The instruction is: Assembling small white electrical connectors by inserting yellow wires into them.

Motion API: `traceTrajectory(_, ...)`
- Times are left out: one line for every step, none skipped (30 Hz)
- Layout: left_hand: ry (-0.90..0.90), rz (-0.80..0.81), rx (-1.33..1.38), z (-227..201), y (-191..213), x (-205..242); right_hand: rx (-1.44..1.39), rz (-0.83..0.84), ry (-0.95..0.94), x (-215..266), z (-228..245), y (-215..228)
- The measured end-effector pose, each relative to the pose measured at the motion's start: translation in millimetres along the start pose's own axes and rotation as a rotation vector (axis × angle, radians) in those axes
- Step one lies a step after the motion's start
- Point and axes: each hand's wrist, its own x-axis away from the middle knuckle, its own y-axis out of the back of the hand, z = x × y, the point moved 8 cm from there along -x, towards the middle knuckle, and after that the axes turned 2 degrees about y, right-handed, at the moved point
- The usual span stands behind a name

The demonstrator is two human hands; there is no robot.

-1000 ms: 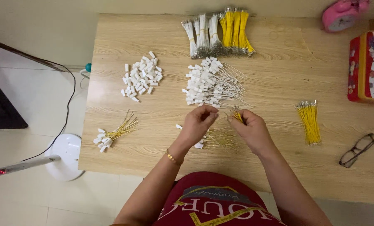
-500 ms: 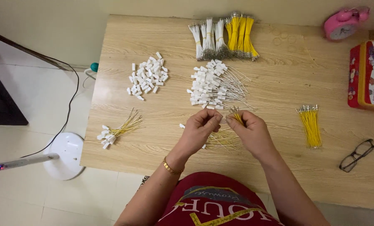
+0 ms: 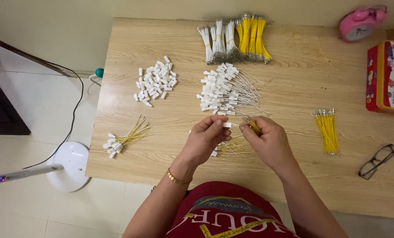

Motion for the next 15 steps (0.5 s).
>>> traceTrajectory(0.0,0.0,0.0,0.1,1.2,-0.4,0.0,0.0,-0.001,-0.5,0.4,-0.1)
traceTrajectory(0.014,0.008,0.02,1.2,1.9,-1.0,-0.01,0.011,0.006,-1.1,1.5,-1.2)
traceTrajectory(0.026,0.014,0.04,2.3,2.8,-1.1,-0.022,0.023,0.014,-1.4,2.6,-2.6)
traceTrajectory(0.026,0.014,0.04,1.8,2.5,-0.4,-0.022,0.024,0.014,-1.6,0.5,-2.3)
traceTrajectory(0.037,0.016,0.039,1.9,2.0,0.3,0.0,0.031,0.027,-1.7,-0.5,-2.6)
traceTrajectory(0.047,0.019,0.038,2.0,1.4,0.9,0.021,0.038,0.039,-2.0,-1.7,-2.9)
traceTrajectory(0.048,0.019,0.038,0.2,-0.5,2.3,0.021,0.038,0.038,-2.1,-2.8,-3.7)
traceTrajectory(0.061,0.013,0.033,-0.6,-2.1,3.7,0.037,0.038,0.053,-2.3,-2.7,-4.3)
traceTrajectory(0.073,0.008,0.028,-1.4,-3.6,5.2,0.052,0.037,0.067,-2.2,-2.6,-5.1)
traceTrajectory(0.075,0.008,0.028,-0.8,-2.3,4.3,0.052,0.037,0.066,-2.6,-0.5,-3.8)
traceTrajectory(0.09,0.011,0.035,0.5,-0.9,3.6,0.057,0.068,0.049,-3.0,0.4,-5.3)
traceTrajectory(0.104,0.013,0.042,1.9,0.3,2.7,0.062,0.099,0.033,-3.4,1.2,-6.7)
traceTrajectory(0.106,0.013,0.041,2.9,2.3,2.0,0.061,0.098,0.032,-3.4,-1.3,-8.3)
traceTrajectory(0.119,0.02,0.081,4.8,3.7,1.3,0.029,0.105,0.021,-3.3,-4.5,-10.5)
traceTrajectory(0.132,0.026,0.122,6.4,5.0,0.3,-0.004,0.112,0.01,-3.6,-7.8,-12.9)
